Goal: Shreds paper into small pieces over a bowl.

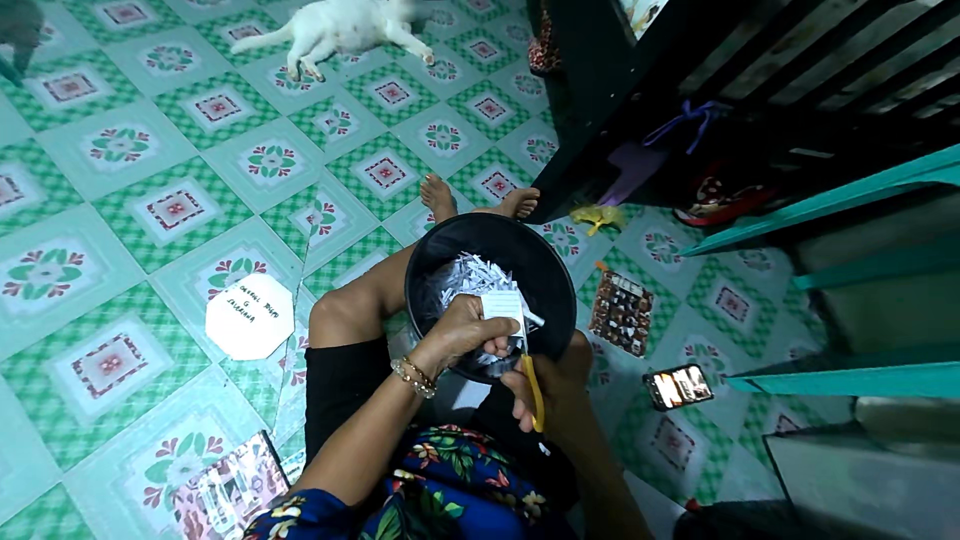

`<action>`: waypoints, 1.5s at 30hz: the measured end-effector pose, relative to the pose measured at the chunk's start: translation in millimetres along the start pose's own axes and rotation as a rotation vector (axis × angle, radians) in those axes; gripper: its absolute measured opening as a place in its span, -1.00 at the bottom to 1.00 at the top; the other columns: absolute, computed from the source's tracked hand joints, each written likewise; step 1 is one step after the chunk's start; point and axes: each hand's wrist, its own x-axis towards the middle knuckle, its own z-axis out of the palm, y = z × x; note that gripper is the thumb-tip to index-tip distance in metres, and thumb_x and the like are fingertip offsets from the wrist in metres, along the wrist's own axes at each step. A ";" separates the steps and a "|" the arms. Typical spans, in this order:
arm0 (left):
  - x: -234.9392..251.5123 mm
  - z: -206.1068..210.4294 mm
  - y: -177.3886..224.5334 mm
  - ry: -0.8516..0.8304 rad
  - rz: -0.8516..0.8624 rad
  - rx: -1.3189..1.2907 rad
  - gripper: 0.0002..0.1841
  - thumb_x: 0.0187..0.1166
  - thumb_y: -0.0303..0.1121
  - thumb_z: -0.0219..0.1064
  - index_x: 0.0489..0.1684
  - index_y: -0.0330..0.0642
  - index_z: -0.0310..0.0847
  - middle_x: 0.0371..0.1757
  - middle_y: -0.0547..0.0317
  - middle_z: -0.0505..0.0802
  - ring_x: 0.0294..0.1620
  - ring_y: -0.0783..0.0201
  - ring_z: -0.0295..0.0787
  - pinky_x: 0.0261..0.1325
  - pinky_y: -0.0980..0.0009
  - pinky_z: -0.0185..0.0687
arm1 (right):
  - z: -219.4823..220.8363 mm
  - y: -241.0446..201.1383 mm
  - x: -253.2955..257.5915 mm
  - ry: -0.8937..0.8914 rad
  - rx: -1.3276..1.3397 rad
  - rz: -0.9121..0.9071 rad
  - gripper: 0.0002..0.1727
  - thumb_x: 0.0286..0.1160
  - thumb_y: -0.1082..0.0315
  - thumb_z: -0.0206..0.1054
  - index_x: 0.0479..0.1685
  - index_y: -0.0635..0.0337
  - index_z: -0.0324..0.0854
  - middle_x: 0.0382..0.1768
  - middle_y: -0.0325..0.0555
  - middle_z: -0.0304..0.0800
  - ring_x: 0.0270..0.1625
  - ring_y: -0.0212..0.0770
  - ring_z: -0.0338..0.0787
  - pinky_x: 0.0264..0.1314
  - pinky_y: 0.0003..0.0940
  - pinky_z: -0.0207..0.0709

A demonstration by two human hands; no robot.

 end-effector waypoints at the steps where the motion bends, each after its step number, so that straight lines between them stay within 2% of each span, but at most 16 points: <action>1: 0.4 0.1 -0.4 0.005 0.002 -0.002 -0.79 0.53 -0.70 0.25 -0.49 -0.26 0.66 -0.73 0.36 0.69 -0.69 0.53 0.64 -0.44 0.63 0.66 | 0.1 0.0 0.3 -0.004 0.019 0.007 -0.65 0.60 0.16 0.33 -0.22 0.37 0.63 -0.74 -0.43 0.58 -0.74 -0.65 0.56 -0.63 -0.71 0.51; 5: 1.0 -0.4 -0.1 0.010 0.005 0.018 -0.76 0.50 -0.71 0.25 -0.55 -0.22 0.64 -0.76 0.40 0.66 -0.71 0.56 0.58 -0.45 0.63 0.63 | -0.5 -3.2 1.6 0.023 0.105 0.032 -0.72 0.61 0.23 0.32 -0.16 0.35 0.62 -0.68 -0.46 0.63 -0.69 -0.64 0.61 -0.58 -0.69 0.57; 7: -0.3 -0.9 -0.1 -0.018 -0.006 0.068 -0.78 0.46 -0.69 0.25 -0.55 -0.21 0.63 -0.77 0.43 0.64 -0.72 0.59 0.55 -0.49 0.65 0.57 | -3.7 -4.5 3.8 0.110 0.152 -0.014 -0.71 0.54 0.29 0.36 -0.06 0.40 0.56 -0.53 -0.38 0.73 -0.58 -0.61 0.69 -0.49 -0.65 0.64; 9: -2.2 -2.6 0.9 -0.104 -0.019 0.154 -0.84 0.44 -0.64 0.28 -0.46 -0.19 0.64 -0.71 0.48 0.65 -0.68 0.62 0.54 -0.47 0.65 0.56 | -8.3 4.0 12.4 0.233 0.111 -0.156 -0.54 0.39 0.26 0.47 0.06 0.51 0.54 -0.36 -0.28 0.81 -0.40 -0.62 0.74 -0.33 -0.67 0.65; 11: -1.9 -3.8 1.4 -0.195 -0.023 0.235 -0.85 0.39 -0.59 0.32 -0.51 -0.12 0.66 -0.71 0.54 0.65 -0.68 0.65 0.53 -0.49 0.66 0.52 | -13.1 12.3 24.9 0.297 0.081 -0.287 -0.48 0.32 0.21 0.51 0.08 0.49 0.53 -0.25 -0.30 0.83 -0.27 -0.68 0.75 -0.19 -0.73 0.65; 13: -1.1 -4.6 2.3 -0.260 -0.039 0.288 -0.82 0.37 -0.58 0.34 -0.56 -0.07 0.66 -0.72 0.57 0.65 -0.70 0.68 0.51 -0.53 0.68 0.47 | -13.0 15.1 34.4 0.304 0.090 -0.350 -0.51 0.31 0.21 0.51 0.02 0.46 0.56 -0.28 -0.35 0.81 -0.29 -0.73 0.71 -0.19 -0.77 0.63; 16: 0.3 -5.7 2.8 -0.284 -0.063 0.367 -0.79 0.42 -0.56 0.34 -0.60 -0.07 0.63 -0.74 0.58 0.62 -0.71 0.68 0.48 -0.55 0.68 0.42 | -1.8 16.5 42.5 0.322 0.093 -0.349 -0.64 0.22 0.39 0.44 -0.07 0.49 0.59 -0.41 -0.31 0.75 -0.42 -0.74 0.65 -0.32 -0.81 0.55; 19: 3.6 -4.7 4.1 -0.198 -0.033 0.536 -0.87 0.50 -0.49 0.37 -0.48 -0.21 0.67 -0.64 0.50 0.63 -0.62 0.66 0.49 -0.44 0.63 0.45 | 9.9 18.5 48.3 0.491 -0.064 -0.418 -0.67 0.13 0.43 0.44 -0.17 0.55 0.66 -0.48 -0.09 0.78 -0.50 -0.60 0.68 -0.37 -0.74 0.54; 21: 4.7 -4.8 7.1 -0.097 0.043 0.648 -0.86 0.51 -0.43 0.42 -0.34 -0.36 0.72 -0.49 0.30 0.70 -0.45 0.54 0.54 -0.24 0.46 0.51 | 16.2 23.8 54.7 0.576 -0.077 -0.451 -0.66 0.16 0.43 0.44 -0.17 0.58 0.64 -0.47 -0.04 0.78 -0.50 -0.61 0.67 -0.36 -0.76 0.54; 24: 7.0 -5.7 5.9 0.168 0.184 0.714 -0.76 0.54 -0.33 0.40 -0.45 -0.34 0.64 -0.53 0.24 0.61 -0.48 0.45 0.48 -0.28 0.39 0.45 | 26.3 29.2 67.8 0.582 0.081 -0.435 -0.64 0.25 0.50 0.43 -0.05 0.65 0.56 -0.40 -0.10 0.72 -0.42 -0.72 0.62 -0.29 -0.84 0.52; 26: 5.1 -5.8 5.1 0.325 0.282 0.798 -0.72 0.59 -0.29 0.36 -0.40 -0.39 0.68 -0.50 0.12 0.67 -0.45 0.32 0.56 -0.25 0.30 0.49 | 29.4 23.7 74.0 0.546 0.058 -0.381 -0.60 0.29 0.50 0.44 0.05 0.64 0.57 -0.36 0.01 0.75 -0.38 -0.52 0.70 -0.25 -0.65 0.61; 29: 0.6 -10.3 0.8 0.458 0.443 0.991 -0.70 0.62 -0.32 0.31 -0.25 -0.47 0.79 -0.38 -0.16 0.84 -0.36 -0.02 0.81 -0.14 -0.01 0.69 | 31.5 13.0 84.1 0.419 -0.031 -0.294 -0.51 0.32 0.49 0.46 0.22 0.63 0.57 -0.27 0.22 0.83 -0.30 -0.02 0.83 -0.16 -0.05 0.71; 33: -3.7 -17.6 1.3 0.511 0.462 0.951 -0.75 0.60 -0.34 0.36 -0.22 -0.41 0.84 -0.35 -0.08 0.89 -0.33 0.13 0.84 -0.09 0.14 0.71 | 28.2 1.4 96.3 0.273 -0.098 -0.233 -0.51 0.34 0.49 0.45 0.29 0.54 0.60 -0.27 0.22 0.84 -0.28 0.15 0.83 -0.17 0.18 0.65; 37: -4.8 -15.5 3.6 0.565 0.456 0.817 -0.77 0.61 -0.37 0.35 -0.14 -0.38 0.86 -0.30 0.01 0.91 -0.32 0.34 0.82 -0.06 0.36 0.72 | 26.4 5.8 98.3 0.250 -0.035 -0.266 -0.51 0.29 0.44 0.47 0.22 0.54 0.61 -0.38 0.13 0.81 -0.40 -0.02 0.78 -0.28 0.00 0.65; 41: -2.7 -14.3 0.9 0.547 0.488 0.832 -0.75 0.65 -0.39 0.30 -0.06 -0.40 0.86 -0.23 -0.07 0.92 -0.25 0.25 0.87 0.02 0.31 0.75 | 21.7 8.9 95.0 0.199 0.029 -0.267 -0.49 0.28 0.44 0.47 0.23 0.56 0.57 -0.42 0.00 0.75 -0.43 -0.26 0.70 -0.29 -0.29 0.62; 45: -10.5 -17.0 2.1 0.418 0.387 0.890 -0.72 0.68 -0.33 0.29 -0.08 -0.40 0.86 -0.21 -0.09 0.91 -0.22 0.19 0.84 0.04 0.23 0.70 | 18.5 2.6 89.4 0.132 0.060 -0.214 -0.49 0.27 0.47 0.47 0.24 0.54 0.54 -0.46 -0.12 0.69 -0.46 -0.42 0.61 -0.31 -0.48 0.56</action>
